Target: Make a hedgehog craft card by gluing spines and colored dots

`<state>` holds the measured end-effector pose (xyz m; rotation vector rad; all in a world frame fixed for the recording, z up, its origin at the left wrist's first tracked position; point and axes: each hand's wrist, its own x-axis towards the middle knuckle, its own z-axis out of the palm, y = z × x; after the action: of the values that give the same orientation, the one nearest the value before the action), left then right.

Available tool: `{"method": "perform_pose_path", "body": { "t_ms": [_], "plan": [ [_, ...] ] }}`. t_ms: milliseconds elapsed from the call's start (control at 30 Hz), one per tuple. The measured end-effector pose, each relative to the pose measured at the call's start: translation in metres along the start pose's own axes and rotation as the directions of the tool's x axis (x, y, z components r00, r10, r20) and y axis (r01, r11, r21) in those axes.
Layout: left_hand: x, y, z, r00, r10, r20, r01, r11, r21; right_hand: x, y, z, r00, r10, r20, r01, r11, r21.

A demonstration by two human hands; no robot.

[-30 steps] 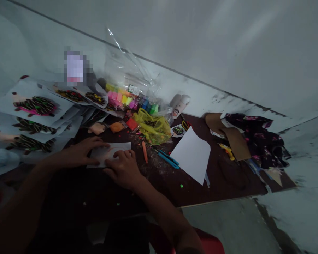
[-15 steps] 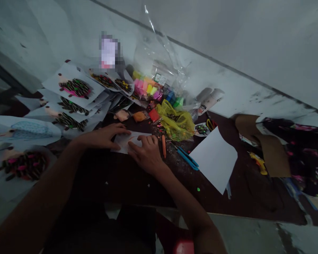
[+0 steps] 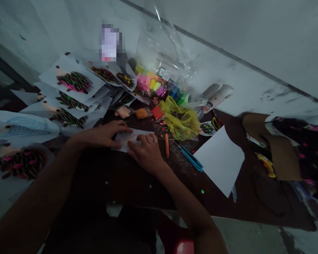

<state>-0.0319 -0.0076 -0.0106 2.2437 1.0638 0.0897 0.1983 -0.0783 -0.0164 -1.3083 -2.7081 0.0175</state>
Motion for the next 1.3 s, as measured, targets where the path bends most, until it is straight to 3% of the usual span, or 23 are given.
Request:
{"method": "perform_pose_path", "body": {
  "t_ms": [333,533,800,1167,1300],
  "plan": [
    [-0.0001,0.0042,-0.0003,1.000,-0.011,-0.009,0.011,1.000,0.024,-0.0051,0.0022,-0.0003,1.000,0.019,-0.002,-0.018,0.998,0.056],
    [0.0022,0.0029,0.0019,1.000,-0.005,-0.017,0.005,1.000,0.026,-0.0096,0.0068,-0.0037,0.992,0.078,-0.096,-0.074,0.996,0.047],
    [0.0024,0.0060,0.0012,1.000,0.024,-0.020,-0.024,1.000,0.020,-0.0048,0.0046,0.0007,0.999,0.021,-0.044,-0.021,1.000,0.000],
    [0.0031,0.0062,0.0015,1.000,0.020,-0.024,-0.019,1.000,0.009,-0.0078,0.0068,0.0031,0.994,0.065,-0.090,-0.060,0.997,0.054],
    [0.0036,0.0057,0.0023,0.999,0.021,-0.024,-0.021,1.000,0.012,-0.0048,0.0063,0.0029,0.997,0.051,-0.056,-0.050,0.998,0.022]
  ]
}}
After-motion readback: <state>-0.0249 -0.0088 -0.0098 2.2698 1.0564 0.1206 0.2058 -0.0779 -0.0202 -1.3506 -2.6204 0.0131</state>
